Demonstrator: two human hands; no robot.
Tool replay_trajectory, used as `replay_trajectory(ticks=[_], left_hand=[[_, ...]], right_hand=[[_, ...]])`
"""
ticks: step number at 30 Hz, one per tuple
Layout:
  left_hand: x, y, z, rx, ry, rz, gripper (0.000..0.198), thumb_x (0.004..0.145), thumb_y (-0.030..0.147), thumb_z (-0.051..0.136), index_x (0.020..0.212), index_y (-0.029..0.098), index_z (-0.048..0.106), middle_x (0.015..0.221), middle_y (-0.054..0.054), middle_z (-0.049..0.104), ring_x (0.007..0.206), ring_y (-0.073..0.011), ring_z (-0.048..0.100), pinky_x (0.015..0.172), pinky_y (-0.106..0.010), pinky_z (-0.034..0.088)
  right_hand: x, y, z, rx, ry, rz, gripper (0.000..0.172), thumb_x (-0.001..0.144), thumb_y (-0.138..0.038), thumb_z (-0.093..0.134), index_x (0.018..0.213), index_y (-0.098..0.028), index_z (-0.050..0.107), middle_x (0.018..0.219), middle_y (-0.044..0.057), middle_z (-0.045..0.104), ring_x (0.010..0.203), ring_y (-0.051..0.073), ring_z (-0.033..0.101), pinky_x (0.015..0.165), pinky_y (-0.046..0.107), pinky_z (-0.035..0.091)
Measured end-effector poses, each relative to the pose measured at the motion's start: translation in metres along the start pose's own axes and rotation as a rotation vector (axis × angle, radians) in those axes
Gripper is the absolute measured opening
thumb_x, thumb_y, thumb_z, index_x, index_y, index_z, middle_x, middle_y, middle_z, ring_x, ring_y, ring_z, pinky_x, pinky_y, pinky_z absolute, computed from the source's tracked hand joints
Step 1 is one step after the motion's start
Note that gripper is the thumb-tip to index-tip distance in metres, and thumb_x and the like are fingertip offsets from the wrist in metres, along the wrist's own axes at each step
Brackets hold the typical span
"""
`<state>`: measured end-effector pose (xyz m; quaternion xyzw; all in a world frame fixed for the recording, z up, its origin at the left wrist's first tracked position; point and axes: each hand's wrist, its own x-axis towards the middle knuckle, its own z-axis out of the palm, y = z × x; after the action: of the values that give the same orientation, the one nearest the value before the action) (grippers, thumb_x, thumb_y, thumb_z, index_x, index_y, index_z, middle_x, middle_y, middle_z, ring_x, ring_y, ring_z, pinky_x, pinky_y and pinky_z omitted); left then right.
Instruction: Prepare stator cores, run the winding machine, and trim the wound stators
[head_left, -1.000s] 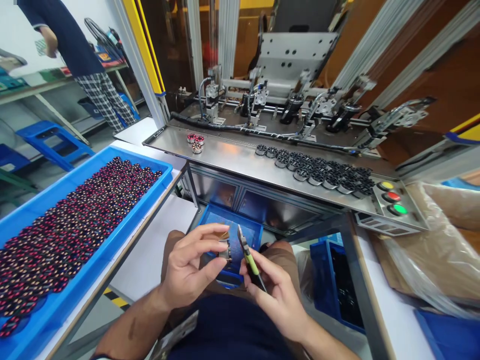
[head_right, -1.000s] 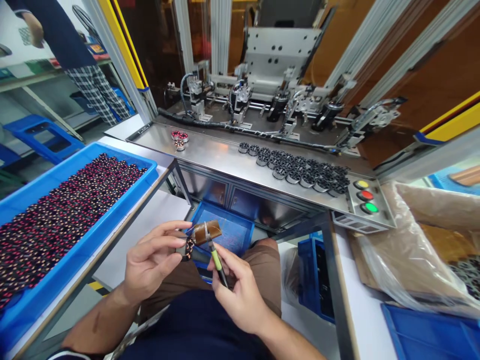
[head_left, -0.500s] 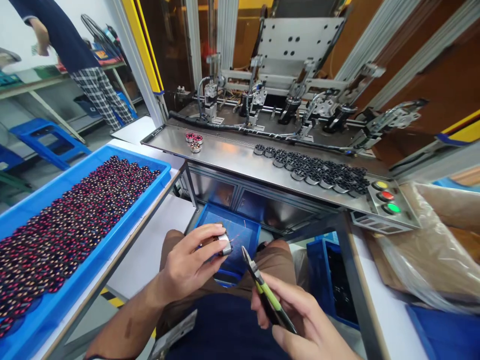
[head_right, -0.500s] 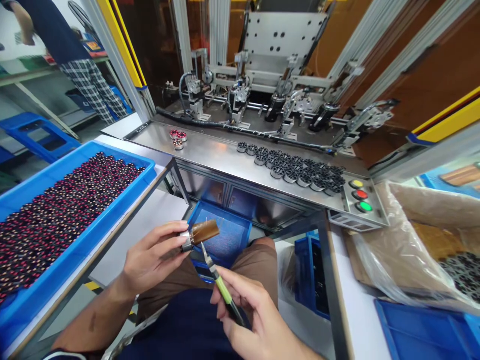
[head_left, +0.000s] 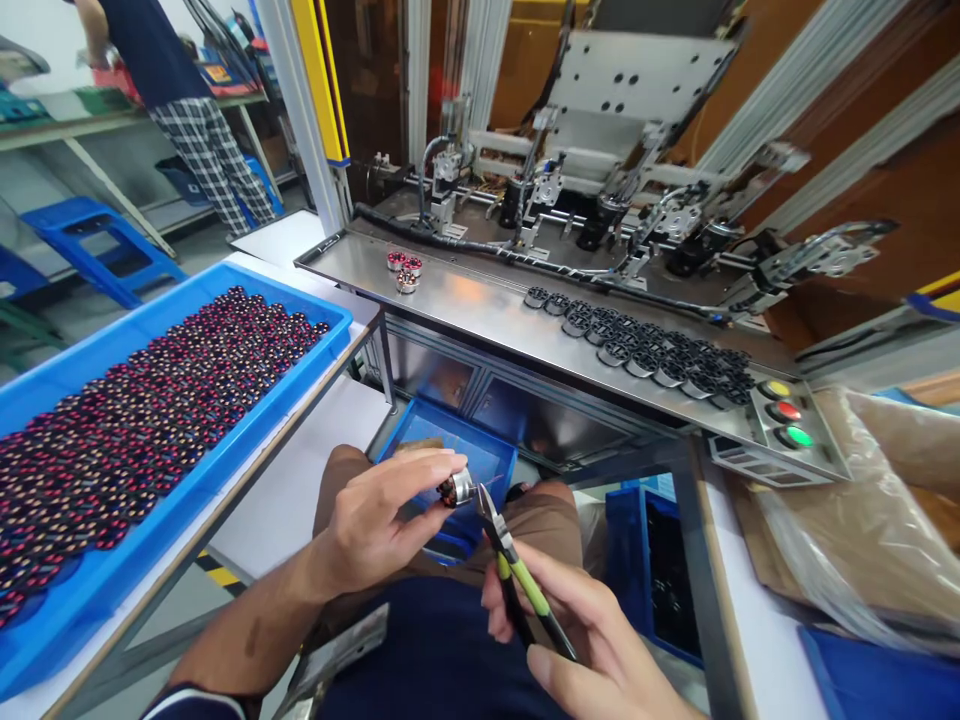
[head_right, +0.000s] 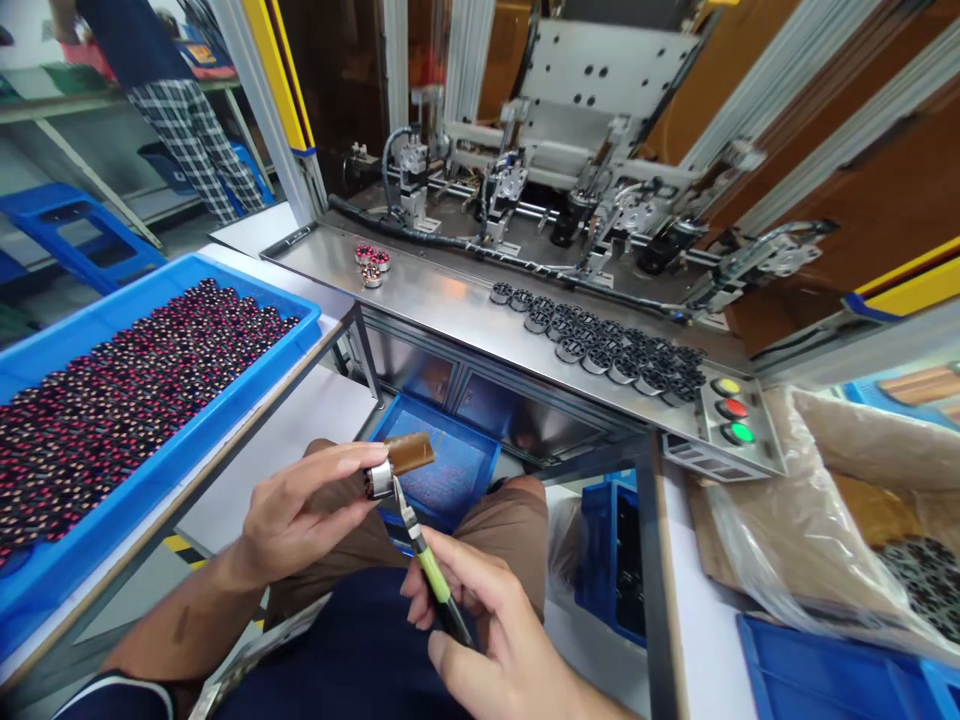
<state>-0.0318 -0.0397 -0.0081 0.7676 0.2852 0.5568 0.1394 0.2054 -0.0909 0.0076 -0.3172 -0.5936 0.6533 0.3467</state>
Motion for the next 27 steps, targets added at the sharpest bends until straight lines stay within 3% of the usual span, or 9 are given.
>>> replay_trajectory(ticks=[5, 11, 20, 27], left_hand=[[-0.001, 0.001, 0.001, -0.032, 0.014, -0.008, 0.069, 0.078, -0.001, 0.069, 0.14, 0.021, 0.047, 0.119, -0.011, 0.072, 0.113, -0.0227, 0.068, 0.098, -0.038, 0.058], [0.0, 0.003, 0.001, -0.056, 0.014, -0.002, 0.068, 0.077, -0.004, 0.069, 0.138, 0.016, 0.048, 0.119, -0.014, 0.071, 0.114, -0.0224, 0.068, 0.099, -0.036, 0.058], [0.0, 0.005, 0.001, -0.064, 0.005, -0.02, 0.07, 0.076, -0.005, 0.069, 0.14, 0.015, 0.046, 0.118, -0.013, 0.071, 0.115, -0.0212, 0.066, 0.101, -0.035, 0.057], [0.0, 0.005, 0.003, -0.03, -0.001, 0.01, 0.07, 0.076, -0.005, 0.07, 0.139, 0.015, 0.046, 0.116, -0.013, 0.071, 0.113, -0.0198, 0.067, 0.1, -0.035, 0.057]], right_hand=[[0.01, -0.01, 0.005, -0.011, 0.004, 0.085, 0.044, 0.085, -0.027, 0.059, 0.128, -0.022, 0.061, 0.09, 0.007, 0.064, 0.074, 0.017, 0.06, 0.069, 0.031, 0.054], [0.015, -0.016, 0.008, -0.027, 0.007, 0.133, 0.021, 0.077, -0.017, 0.056, 0.094, -0.02, 0.068, 0.08, 0.003, 0.06, 0.066, 0.014, 0.055, 0.065, 0.027, 0.049], [0.016, -0.02, 0.01, 0.003, -0.003, 0.166, 0.023, 0.073, -0.014, 0.054, 0.092, -0.019, 0.067, 0.077, 0.002, 0.059, 0.064, 0.013, 0.055, 0.062, 0.026, 0.046], [0.015, -0.019, 0.012, 0.03, 0.071, 0.146, 0.01, 0.076, -0.014, 0.057, 0.079, -0.019, 0.064, 0.064, -0.002, 0.052, 0.054, 0.01, 0.046, 0.051, 0.021, 0.04]])
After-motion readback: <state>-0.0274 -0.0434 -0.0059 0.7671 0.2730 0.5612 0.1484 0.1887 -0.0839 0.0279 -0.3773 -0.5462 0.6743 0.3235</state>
